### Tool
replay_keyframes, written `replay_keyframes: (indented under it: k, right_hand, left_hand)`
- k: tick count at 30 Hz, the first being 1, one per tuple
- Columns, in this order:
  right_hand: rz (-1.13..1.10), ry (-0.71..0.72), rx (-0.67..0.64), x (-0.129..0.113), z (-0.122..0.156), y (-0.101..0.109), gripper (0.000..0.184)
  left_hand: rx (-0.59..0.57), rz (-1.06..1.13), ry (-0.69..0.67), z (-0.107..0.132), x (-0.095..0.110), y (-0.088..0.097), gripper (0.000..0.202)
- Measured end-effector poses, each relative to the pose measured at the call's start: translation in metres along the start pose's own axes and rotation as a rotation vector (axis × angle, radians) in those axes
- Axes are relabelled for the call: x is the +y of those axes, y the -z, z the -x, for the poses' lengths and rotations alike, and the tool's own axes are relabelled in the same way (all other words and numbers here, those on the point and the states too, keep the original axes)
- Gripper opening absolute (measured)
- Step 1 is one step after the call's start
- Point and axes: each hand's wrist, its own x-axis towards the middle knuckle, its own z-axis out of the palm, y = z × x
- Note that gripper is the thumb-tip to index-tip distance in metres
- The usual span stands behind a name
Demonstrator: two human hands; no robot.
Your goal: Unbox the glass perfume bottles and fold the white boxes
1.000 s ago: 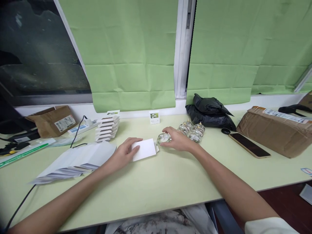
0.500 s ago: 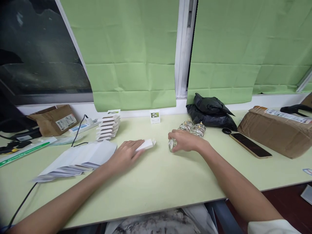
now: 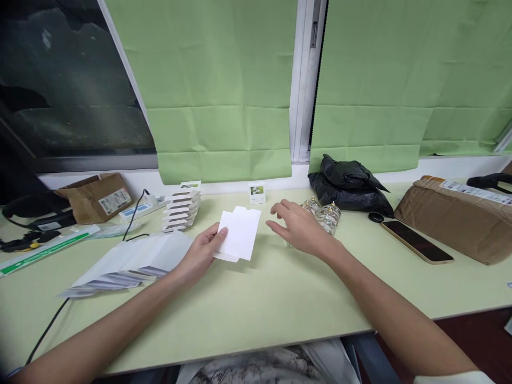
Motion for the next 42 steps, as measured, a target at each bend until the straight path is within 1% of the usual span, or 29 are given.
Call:
replay_keyframes:
  k: [2,3,5,7,8,9,10,12,15,17,20,23,26,29,31,34,35,39,42]
  right_hand:
    - [-0.153,-0.077,0.003,-0.015,0.000,-0.010,0.032]
    - [-0.270,-0.113,-0.013,-0.021,0.001,-0.017,0.031]
    - [-0.597,-0.160,-0.089,-0.028,0.002,-0.033,0.031]
    - [-0.953,-0.232,-0.165,-0.031,0.003,-0.051,0.036]
    - [-1.089,-0.258,-0.182,-0.031,0.003,-0.060,0.040]
    - [-1.173,-0.267,-0.190,-0.030,0.003,-0.067,0.041]
    - [-1.211,-0.258,-0.187,-0.029,0.003,-0.073,0.041]
    - [-1.203,-0.214,-0.146,-0.026,0.001,-0.081,0.040]
    - [-1.175,-0.196,-0.061,-0.019,0.001,-0.083,0.040]
    - [-1.199,-0.213,-0.080,-0.017,0.002,-0.081,0.040]
    - [-1.243,-0.182,-0.196,-0.016,0.008,-0.080,0.040]
    - [-1.260,-0.143,-0.238,-0.016,0.012,-0.082,0.037]
    - [-1.338,-0.172,-0.269,-0.014,0.012,-0.084,0.033]
    - [-1.371,-0.210,-0.307,-0.012,0.010,-0.083,0.030]
    - [-1.359,-0.231,-0.281,-0.012,0.010,-0.082,0.030]
    - [-1.346,-0.238,-0.200,-0.013,0.011,-0.081,0.033]
    - [-1.346,-0.232,-0.200,-0.014,0.011,-0.080,0.034]
    - [-1.360,-0.213,-0.285,-0.015,0.013,-0.080,0.032]
    - [-1.351,-0.222,-0.266,-0.016,0.012,-0.081,0.032]
  left_hand:
    - [-0.019,-0.027,-0.033,0.006,0.006,-0.004,0.053]
    - [-0.021,-0.037,-0.044,0.009,0.008,-0.005,0.054]
    - [-0.018,-0.053,-0.056,0.012,0.013,-0.007,0.055]
    - [0.003,-0.051,-0.055,0.012,0.014,-0.007,0.056]
    - [0.014,-0.046,-0.051,0.012,0.014,-0.006,0.056]
    - [0.022,-0.040,-0.045,0.011,0.014,-0.005,0.056]
    - [0.018,-0.037,-0.039,0.010,0.014,-0.004,0.057]
    - [-0.037,-0.041,-0.027,0.007,0.014,0.001,0.055]
    - [-0.205,-0.080,-0.012,0.003,0.015,0.008,0.052]
    - [-0.270,-0.098,-0.013,0.001,0.016,0.011,0.052]
    - [-0.253,-0.057,-0.009,0.000,0.015,0.013,0.052]
    - [-0.248,-0.047,0.003,-0.001,0.011,0.014,0.053]
    - [-0.254,-0.084,-0.005,-0.001,0.009,0.015,0.054]
    - [-0.242,-0.062,-0.018,0.000,0.009,0.014,0.053]
    - [-0.239,-0.023,-0.014,0.000,0.008,0.013,0.053]
    - [-0.247,-0.008,0.005,0.000,0.008,0.013,0.052]
    - [-0.243,-0.015,0.004,0.000,0.008,0.013,0.051]
    - [-0.186,-0.032,-0.032,-0.001,0.011,0.014,0.053]
    - [-0.191,-0.021,-0.014,-0.001,0.012,0.014,0.053]
